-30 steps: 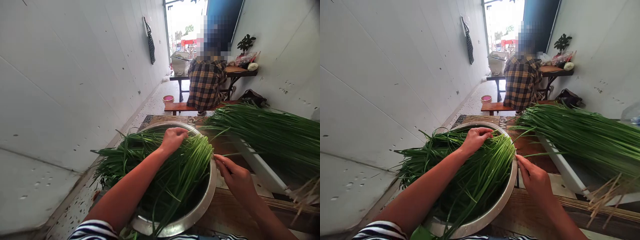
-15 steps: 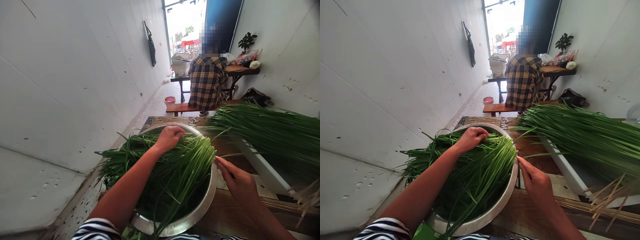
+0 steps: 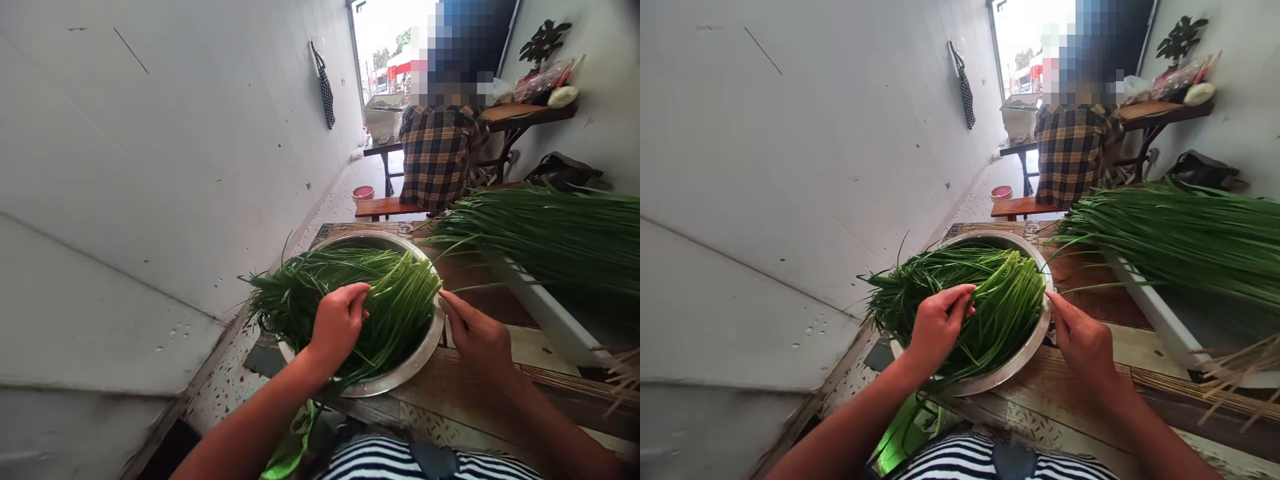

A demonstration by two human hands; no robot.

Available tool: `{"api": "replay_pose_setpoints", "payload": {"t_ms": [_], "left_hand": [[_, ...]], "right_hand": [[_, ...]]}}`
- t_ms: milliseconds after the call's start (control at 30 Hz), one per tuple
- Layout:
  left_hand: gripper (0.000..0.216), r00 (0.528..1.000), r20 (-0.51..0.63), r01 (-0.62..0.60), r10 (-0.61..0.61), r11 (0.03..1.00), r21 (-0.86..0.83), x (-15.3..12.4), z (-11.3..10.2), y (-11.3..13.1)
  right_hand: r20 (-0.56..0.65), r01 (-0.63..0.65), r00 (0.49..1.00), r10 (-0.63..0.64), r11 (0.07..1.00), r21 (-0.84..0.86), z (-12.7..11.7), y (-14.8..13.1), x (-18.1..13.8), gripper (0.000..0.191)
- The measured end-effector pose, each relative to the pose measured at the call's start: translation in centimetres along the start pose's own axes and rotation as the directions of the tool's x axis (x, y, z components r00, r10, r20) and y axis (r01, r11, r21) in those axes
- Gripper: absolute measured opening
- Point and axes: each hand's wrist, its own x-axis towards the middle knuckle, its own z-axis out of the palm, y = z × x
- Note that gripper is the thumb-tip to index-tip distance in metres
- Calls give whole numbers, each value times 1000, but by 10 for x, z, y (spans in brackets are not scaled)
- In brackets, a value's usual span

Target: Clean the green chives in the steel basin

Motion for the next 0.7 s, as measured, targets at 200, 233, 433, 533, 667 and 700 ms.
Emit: {"api": "replay_pose_setpoints", "payload": {"t_ms": [200,233,433,533,667,700], "left_hand": [[33,987,-12,-155,160,972,178,9,-20,-15],[34,986,19,-168,167,965,203,20,-30,-20],[39,963,255,-130,82,976,176,82,-71,-65],[39,969,210,-175,133,964,201,93,-77,-65],[38,912,290,-381,289,860,339,88,-85,-17],[39,898,313,-415,311,834,363,84,-87,-2]], "right_hand": [[-25,25,999,-26,999,-32,2,7,-2,33],[-33,22,999,-23,999,-36,2,6,-1,32],[-36,-76,997,73,992,-97,1,3,3,32],[-19,-121,993,119,985,-126,1,2,3,34],[-50,-170,985,165,976,-137,-1,-3,7,39],[-50,-186,982,181,973,-137,-2,-5,8,40]]}}
